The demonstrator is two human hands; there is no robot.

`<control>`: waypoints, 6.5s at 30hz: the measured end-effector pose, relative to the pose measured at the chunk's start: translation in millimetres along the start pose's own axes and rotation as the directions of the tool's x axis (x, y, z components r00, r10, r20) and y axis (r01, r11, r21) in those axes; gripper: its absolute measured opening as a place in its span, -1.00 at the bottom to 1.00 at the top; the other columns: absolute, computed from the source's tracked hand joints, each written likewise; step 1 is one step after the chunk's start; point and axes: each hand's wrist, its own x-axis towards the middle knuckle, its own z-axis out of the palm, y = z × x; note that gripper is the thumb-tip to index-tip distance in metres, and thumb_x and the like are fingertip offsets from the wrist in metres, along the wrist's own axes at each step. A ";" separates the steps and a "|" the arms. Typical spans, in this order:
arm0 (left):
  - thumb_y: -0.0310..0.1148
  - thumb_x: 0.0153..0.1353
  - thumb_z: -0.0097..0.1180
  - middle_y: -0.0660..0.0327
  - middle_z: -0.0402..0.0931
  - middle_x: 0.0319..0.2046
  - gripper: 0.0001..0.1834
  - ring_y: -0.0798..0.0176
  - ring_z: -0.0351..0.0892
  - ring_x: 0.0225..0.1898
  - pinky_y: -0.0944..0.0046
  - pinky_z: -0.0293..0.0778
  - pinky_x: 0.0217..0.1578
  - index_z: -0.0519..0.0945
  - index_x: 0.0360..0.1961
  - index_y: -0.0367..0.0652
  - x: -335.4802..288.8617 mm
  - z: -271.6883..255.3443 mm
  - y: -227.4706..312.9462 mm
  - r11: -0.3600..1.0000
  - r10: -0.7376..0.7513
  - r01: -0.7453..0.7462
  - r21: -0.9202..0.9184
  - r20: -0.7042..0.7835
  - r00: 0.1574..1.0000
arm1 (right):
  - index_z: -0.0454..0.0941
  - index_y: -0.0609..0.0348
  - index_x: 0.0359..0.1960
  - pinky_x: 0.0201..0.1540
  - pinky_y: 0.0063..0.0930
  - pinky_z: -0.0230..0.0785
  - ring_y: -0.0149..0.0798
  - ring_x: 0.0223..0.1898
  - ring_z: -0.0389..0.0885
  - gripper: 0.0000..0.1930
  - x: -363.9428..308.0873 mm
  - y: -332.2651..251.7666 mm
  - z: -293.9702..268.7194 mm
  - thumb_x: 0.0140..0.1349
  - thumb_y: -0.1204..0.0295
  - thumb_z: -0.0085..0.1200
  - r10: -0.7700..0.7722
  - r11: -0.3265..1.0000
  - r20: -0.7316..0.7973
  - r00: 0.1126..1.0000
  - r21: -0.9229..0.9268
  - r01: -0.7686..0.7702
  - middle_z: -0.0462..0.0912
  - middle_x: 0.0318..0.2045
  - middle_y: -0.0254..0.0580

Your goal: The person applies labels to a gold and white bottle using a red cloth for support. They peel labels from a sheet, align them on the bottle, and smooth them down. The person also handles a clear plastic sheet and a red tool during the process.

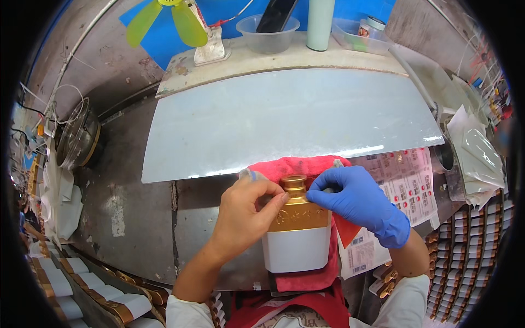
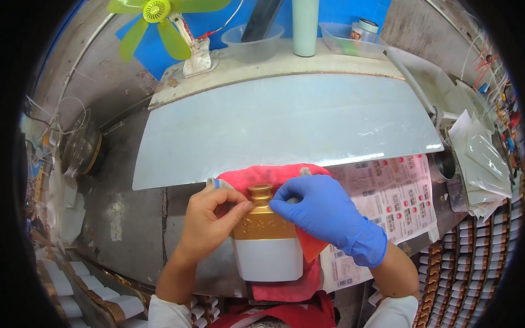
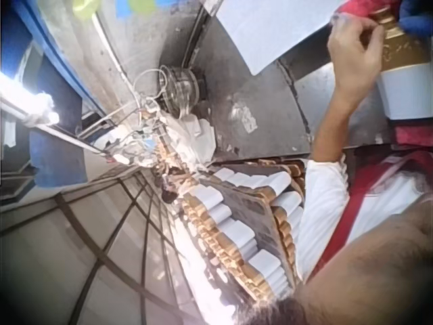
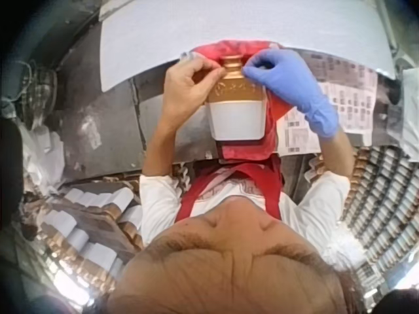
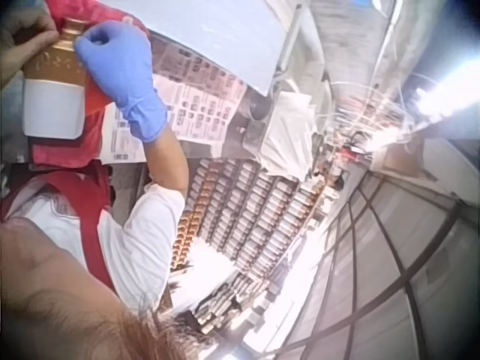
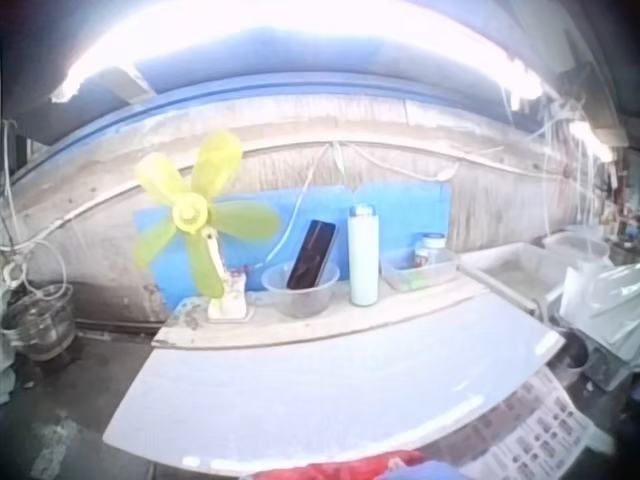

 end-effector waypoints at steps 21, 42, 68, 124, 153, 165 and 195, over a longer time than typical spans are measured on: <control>-0.52 0.04 0.21 0.21 0.46 -0.54 -0.92 0.46 0.39 -0.62 0.46 0.31 -0.61 0.57 -0.44 -0.30 5.4 -1.5 -5.5 0.982 0.100 -0.104 0.159 0.035 0.994 | 0.64 0.19 -0.37 -0.39 -0.55 0.37 -0.43 -0.55 0.49 -0.78 7.3 4.1 4.9 0.04 0.30 0.14 0.017 1.000 -0.011 1.000 0.001 -0.017 0.60 -0.58 -0.24; -0.42 -0.08 0.31 -0.01 0.41 0.00 -0.63 0.02 0.18 0.16 0.16 0.11 0.17 0.65 -0.15 -0.09 32.1 -19.7 -7.7 0.979 0.190 -0.200 0.038 0.179 0.965 | 0.64 0.19 -0.38 -0.36 -0.54 0.40 -0.39 -0.52 0.53 -0.78 9.8 0.9 2.8 0.03 0.30 0.17 0.043 0.999 0.004 0.999 -0.007 -0.043 0.63 -0.53 -0.21; -0.36 -0.16 0.39 0.06 0.44 -0.02 -0.69 0.04 0.20 0.15 0.13 0.14 0.15 0.68 -0.29 -0.07 40.6 -10.2 -30.5 0.993 0.112 -0.097 -0.063 0.292 0.950 | 0.36 0.00 0.14 -0.60 -0.40 0.37 -0.20 -0.63 0.55 -0.50 -46.0 -4.0 27.7 0.10 0.51 0.03 -0.329 0.941 -0.222 0.918 -0.153 0.301 0.62 -0.33 -0.14; -0.39 0.06 -0.05 0.18 0.54 -0.06 -0.63 0.26 0.42 0.14 0.25 0.29 -0.02 0.55 -0.06 0.00 -112.3 45.1 -35.2 0.769 0.530 -0.552 0.322 0.160 0.832 | 0.22 0.10 0.22 -0.61 -0.27 0.34 -0.06 -0.66 0.51 -0.31 13.1 -60.4 -7.6 -0.09 0.51 -0.04 -0.321 0.565 0.435 0.841 -0.625 0.539 0.57 -0.49 -0.06; -0.41 0.04 0.12 0.27 0.58 -0.19 -0.75 0.12 0.53 -0.01 -0.18 0.05 0.21 0.64 -0.20 0.02 -118.9 60.5 -19.0 0.682 0.524 -0.502 0.532 0.125 0.843 | -0.05 0.07 0.34 -0.16 -0.17 0.41 0.14 -0.25 0.56 -0.34 -12.3 9.9 -2.7 0.16 0.41 -0.17 -0.287 0.931 0.252 0.924 -0.152 0.331 0.49 -0.04 0.20; -0.57 -0.14 0.24 -0.07 0.48 -0.06 -0.62 -0.16 0.44 0.05 -0.24 0.07 0.20 0.59 -0.19 -0.20 -120.2 75.7 -1.5 0.755 0.451 -0.429 0.495 0.082 0.889 | 0.54 0.26 -0.09 -0.11 -0.56 0.41 -0.43 -0.18 0.58 -0.75 -136.7 99.2 -81.6 0.19 0.50 0.04 0.177 0.902 -0.212 0.961 0.426 -0.072 0.62 -0.21 -0.23; -0.56 -0.13 0.22 -0.02 0.43 0.01 -0.54 -0.08 0.37 0.12 -0.22 0.07 0.21 0.56 -0.09 -0.17 -123.4 86.7 1.9 0.709 0.466 -0.406 0.576 0.050 0.884 | 0.61 0.25 -0.41 -0.34 -0.42 0.42 -0.27 -0.47 0.59 -0.53 -176.6 400.2 -188.5 -0.24 0.11 0.38 0.316 0.850 -0.770 0.555 -0.030 -0.526 0.64 -0.48 -0.11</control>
